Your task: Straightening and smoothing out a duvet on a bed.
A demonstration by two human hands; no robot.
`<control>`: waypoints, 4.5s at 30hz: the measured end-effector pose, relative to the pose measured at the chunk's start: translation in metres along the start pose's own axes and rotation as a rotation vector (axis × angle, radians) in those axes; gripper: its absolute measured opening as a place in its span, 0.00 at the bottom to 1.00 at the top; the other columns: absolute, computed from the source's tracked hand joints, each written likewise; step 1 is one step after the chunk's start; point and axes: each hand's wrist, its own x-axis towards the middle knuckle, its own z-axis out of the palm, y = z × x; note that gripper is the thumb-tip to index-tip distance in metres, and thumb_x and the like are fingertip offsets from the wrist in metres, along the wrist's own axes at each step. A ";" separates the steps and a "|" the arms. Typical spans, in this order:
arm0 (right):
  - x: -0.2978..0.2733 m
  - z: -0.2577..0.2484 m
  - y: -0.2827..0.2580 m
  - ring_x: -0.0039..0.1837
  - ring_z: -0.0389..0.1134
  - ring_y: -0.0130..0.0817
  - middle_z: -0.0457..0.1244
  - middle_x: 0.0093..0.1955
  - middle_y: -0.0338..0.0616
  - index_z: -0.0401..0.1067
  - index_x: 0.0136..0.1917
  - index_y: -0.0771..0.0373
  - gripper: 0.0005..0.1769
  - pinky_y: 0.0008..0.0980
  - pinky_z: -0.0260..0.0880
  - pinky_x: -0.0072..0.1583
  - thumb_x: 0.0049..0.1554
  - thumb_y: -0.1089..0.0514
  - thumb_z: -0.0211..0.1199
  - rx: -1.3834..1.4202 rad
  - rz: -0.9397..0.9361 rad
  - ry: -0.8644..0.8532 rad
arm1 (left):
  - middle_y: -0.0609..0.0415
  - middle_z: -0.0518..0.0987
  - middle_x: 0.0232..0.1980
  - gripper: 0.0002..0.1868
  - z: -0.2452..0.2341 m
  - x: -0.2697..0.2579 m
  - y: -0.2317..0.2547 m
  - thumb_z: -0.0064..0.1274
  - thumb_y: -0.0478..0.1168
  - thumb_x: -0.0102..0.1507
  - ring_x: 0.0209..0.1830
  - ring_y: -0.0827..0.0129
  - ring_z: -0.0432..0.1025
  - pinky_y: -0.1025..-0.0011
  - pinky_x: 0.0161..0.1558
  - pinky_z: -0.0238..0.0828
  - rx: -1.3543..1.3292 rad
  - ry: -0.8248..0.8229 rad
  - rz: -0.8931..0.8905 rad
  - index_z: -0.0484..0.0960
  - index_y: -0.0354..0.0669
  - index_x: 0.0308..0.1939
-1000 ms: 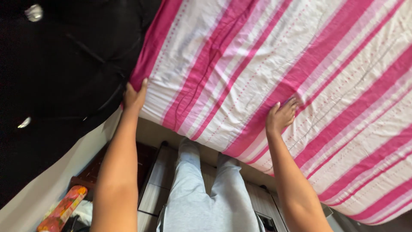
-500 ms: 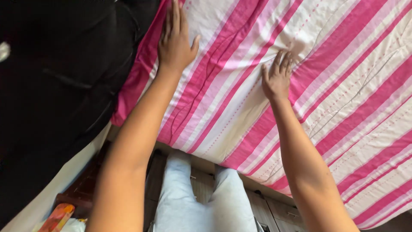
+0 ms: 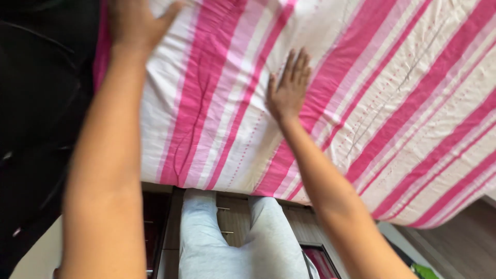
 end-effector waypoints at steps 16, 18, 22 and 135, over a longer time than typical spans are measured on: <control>-0.241 0.046 -0.175 0.83 0.50 0.43 0.51 0.83 0.48 0.52 0.83 0.61 0.40 0.44 0.47 0.84 0.63 0.46 0.57 0.362 -0.855 -0.361 | 0.33 0.48 0.87 0.51 -0.043 -0.219 0.033 0.38 0.68 0.71 0.88 0.41 0.43 0.39 0.82 0.38 0.334 -0.301 0.266 0.46 0.35 0.86; -0.267 0.048 -0.167 0.84 0.50 0.42 0.51 0.81 0.45 0.54 0.78 0.57 0.40 0.45 0.47 0.83 0.57 0.45 0.59 0.550 -0.923 -0.423 | 0.36 0.51 0.87 0.54 -0.048 -0.270 0.039 0.44 0.69 0.66 0.87 0.42 0.43 0.36 0.81 0.38 0.316 -0.403 0.318 0.48 0.39 0.85; -0.278 0.011 -0.102 0.80 0.56 0.42 0.55 0.79 0.44 0.64 0.70 0.57 0.28 0.44 0.56 0.79 0.57 0.56 0.60 0.559 -0.928 -0.455 | 0.34 0.45 0.87 0.53 -0.085 -0.334 0.044 0.53 0.67 0.67 0.87 0.38 0.39 0.39 0.80 0.41 0.409 -0.293 -0.177 0.49 0.48 0.87; -0.531 0.141 0.180 0.43 0.66 0.39 0.67 0.42 0.48 0.73 0.47 0.60 0.12 0.41 0.69 0.45 0.63 0.55 0.49 1.067 0.746 -0.753 | 0.43 0.69 0.73 0.33 -0.077 -0.492 0.162 0.43 0.59 0.68 0.74 0.50 0.63 0.42 0.72 0.54 0.261 -0.853 -0.364 0.70 0.45 0.71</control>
